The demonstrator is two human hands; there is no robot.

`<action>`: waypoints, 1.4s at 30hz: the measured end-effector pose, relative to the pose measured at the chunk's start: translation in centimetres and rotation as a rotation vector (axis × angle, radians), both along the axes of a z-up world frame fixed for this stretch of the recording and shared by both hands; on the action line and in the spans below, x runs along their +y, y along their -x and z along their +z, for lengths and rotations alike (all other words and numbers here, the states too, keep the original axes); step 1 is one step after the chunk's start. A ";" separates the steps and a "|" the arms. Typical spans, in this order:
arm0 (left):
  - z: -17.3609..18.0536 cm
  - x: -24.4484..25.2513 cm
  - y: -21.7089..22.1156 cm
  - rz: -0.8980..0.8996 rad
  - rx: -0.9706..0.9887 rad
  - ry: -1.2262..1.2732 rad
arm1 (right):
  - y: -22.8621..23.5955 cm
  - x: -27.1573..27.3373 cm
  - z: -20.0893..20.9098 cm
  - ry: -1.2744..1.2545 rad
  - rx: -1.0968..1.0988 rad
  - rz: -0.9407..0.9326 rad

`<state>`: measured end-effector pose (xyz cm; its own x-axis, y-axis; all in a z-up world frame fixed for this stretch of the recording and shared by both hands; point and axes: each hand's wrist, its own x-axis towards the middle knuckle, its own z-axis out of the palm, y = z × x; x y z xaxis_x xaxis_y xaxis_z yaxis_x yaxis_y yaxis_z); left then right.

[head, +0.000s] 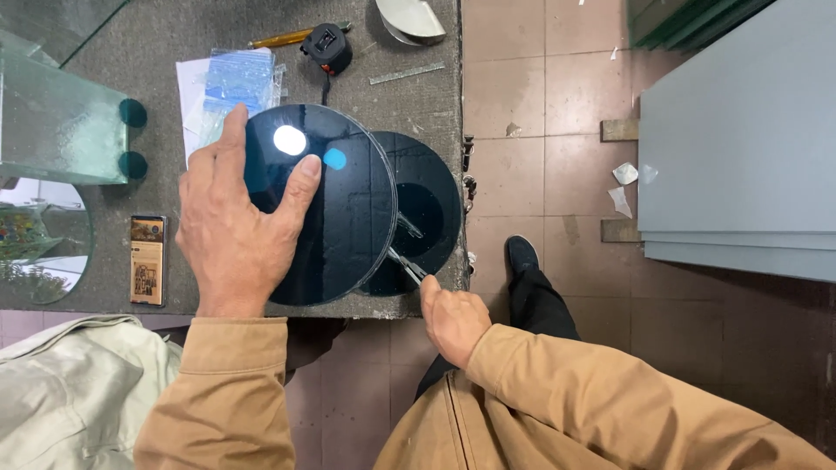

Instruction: The person is using a hand tool to score the edge of a circular piece of dark glass on a workbench.

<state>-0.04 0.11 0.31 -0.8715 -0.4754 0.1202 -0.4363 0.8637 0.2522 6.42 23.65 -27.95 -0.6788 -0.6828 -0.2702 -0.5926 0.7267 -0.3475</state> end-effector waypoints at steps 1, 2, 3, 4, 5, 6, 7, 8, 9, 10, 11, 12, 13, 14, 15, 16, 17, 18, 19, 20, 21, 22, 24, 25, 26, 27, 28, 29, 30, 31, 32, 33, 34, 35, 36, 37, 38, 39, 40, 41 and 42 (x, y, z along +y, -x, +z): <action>-0.2 -0.1 -0.1 -0.020 0.018 0.020 | -0.2 -0.2 -0.6 -0.008 0.044 -0.002; -0.3 -0.1 0.1 -0.021 0.019 0.016 | 0.0 -0.1 -0.5 -0.011 0.046 -0.003; -0.4 0.0 0.2 -0.019 0.020 0.015 | 0.2 0.0 -0.3 0.015 0.125 0.004; -0.3 -0.1 -0.1 -0.014 0.014 0.017 | -0.1 -0.1 0.0 0.046 0.197 0.013; -0.1 0.1 -0.3 -0.013 0.008 0.018 | -0.6 0.3 0.0 0.047 0.191 0.014; 0.1 0.2 -0.1 0.005 0.001 0.003 | -0.4 0.5 -0.1 0.049 0.123 -0.002; 0.4 0.3 0.1 0.023 -0.006 -0.012 | -0.1 0.6 -0.1 0.051 0.054 -0.018; 0.5 0.4 0.2 0.024 0.003 -0.007 | 0.0 0.7 -0.3 0.055 0.063 -0.017; 0.6 0.5 0.3 0.038 -0.008 -0.019 | 0.1 0.8 -0.5 0.012 0.029 -0.010; 0.7 0.5 0.2 0.053 -0.025 -0.030 | -0.2 0.8 -0.7 -0.032 -0.011 -0.002; 0.6 0.4 0.4 0.056 -0.022 -0.025 | 0.0 0.8 -1.1 -0.027 -0.007 0.001; 0.5 0.3 0.3 0.045 -0.011 -0.022 | -0.3 0.9 -1.4 -0.012 0.074 -0.001; 0.3 0.2 0.2 0.034 -0.001 -0.018 | -0.6 1.1 -1.8 0.004 0.155 -0.003; 0.5 0.3 0.2 0.033 0.002 -0.015 | -0.7 1.3 -2.0 0.007 0.158 -0.005; 0.7 0.5 0.3 0.049 -0.010 -0.031 | -0.9 1.6 -2.2 0.012 0.164 -0.003; 0.8 0.6 0.4 0.062 -0.022 -0.046 | -1.0 1.7 -2.4 0.018 0.170 -0.005; 0.9 0.5 0.5 0.058 -0.019 -0.042 | -0.5 1.8 -1.3 0.021 0.172 -0.010; 0.8 0.5 0.4 0.054 -0.016 -0.036 | -0.2 2.2 -0.2 0.007 0.014 -0.010; 0.7 0.5 0.4 0.049 -0.013 -0.031 | 0.1 2.5 0.8 -0.006 -0.144 -0.011; 0.7 0.4 0.5 0.045 -0.013 -0.031 | 0.8 2.5 2.0 -0.006 -0.144 -0.015; 0.7 0.3 0.5 0.037 -0.005 -0.024 | 1.4 2.5 3.1 0.079 -0.163 -0.073; 0.6 0.4 0.2 0.034 -0.006 -0.020 | 1.5 2.6 4.3 0.161 -0.190 -0.128; 0.5 0.2 0.3 0.024 -0.016 -0.026 | 2.9 1.3 4.4 0.143 -0.196 -0.116; 0.5 0.1 0.3 0.013 -0.017 -0.029 | 3.7 0.7 4.6 0.128 -0.193 -0.104; 0.3 0.2 0.3 0.010 -0.015 -0.028 | 3.9 0.1 4.0 0.129 -0.191 -0.107; 0.2 0.2 0.2 0.011 -0.011 -0.021 | 4.1 -0.4 3.5 0.098 -0.165 -0.089; 0.1 0.1 0.1 0.014 -0.010 -0.012 | 4.2 -1.1 3.0 0.068 -0.142 -0.070; 0.1 0.0 0.3 0.012 -0.010 -0.010 | 4.3 -1.6 3.0 0.070 -0.142 -0.072; 0.0 0.0 0.2 0.011 -0.007 -0.012 | 4.2 -1.8 3.2 0.074 -0.132 -0.054; 0.0 0.0 0.2 0.010 -0.005 -0.014 | 4.1 -2.0 3.3 0.078 -0.122 -0.036; 0.0 0.1 0.2 0.012 -0.003 -0.017 | 4.0 -2.2 3.4 0.075 -0.120 -0.034; 0.0 0.1 0.2 0.015 -0.005 -0.020 | 4.0 -2.4 3.5 0.072 -0.156 -0.046; 0.1 0.1 0.2 0.017 -0.007 -0.022 | 3.9 -2.8 3.7 0.070 -0.191 -0.057; 0.1 0.0 0.3 0.020 -0.005 -0.022 | 4.0 -2.7 3.3 0.069 -0.190 -0.054; 0.1 0.0 0.3 0.023 -0.011 -0.020 | 3.8 -2.5 2.9 0.061 -0.179 -0.068; 0.1 0.0 0.3 0.026 -0.017 -0.018 | 3.6 -2.3 2.6 0.053 -0.167 -0.081; 0.2 0.1 0.2 0.025 -0.014 -0.021 | 3.4 -1.9 2.4 0.051 -0.163 -0.082; 0.3 0.2 0.1 0.023 -0.014 -0.024 | 3.2 -1.4 2.2 0.050 -0.154 -0.076; 0.4 0.3 0.1 0.023 -0.011 -0.024 | 3.3 -1.1 2.1 0.052 -0.140 -0.068; 0.4 0.2 0.5 0.025 -0.003 -0.024 | 4.2 -0.9 2.8 0.052 -0.133 -0.065; 0.3 0.2 0.4 0.027 -0.002 -0.024 | 4.3 -0.6 3.5 0.095 -0.173 -0.090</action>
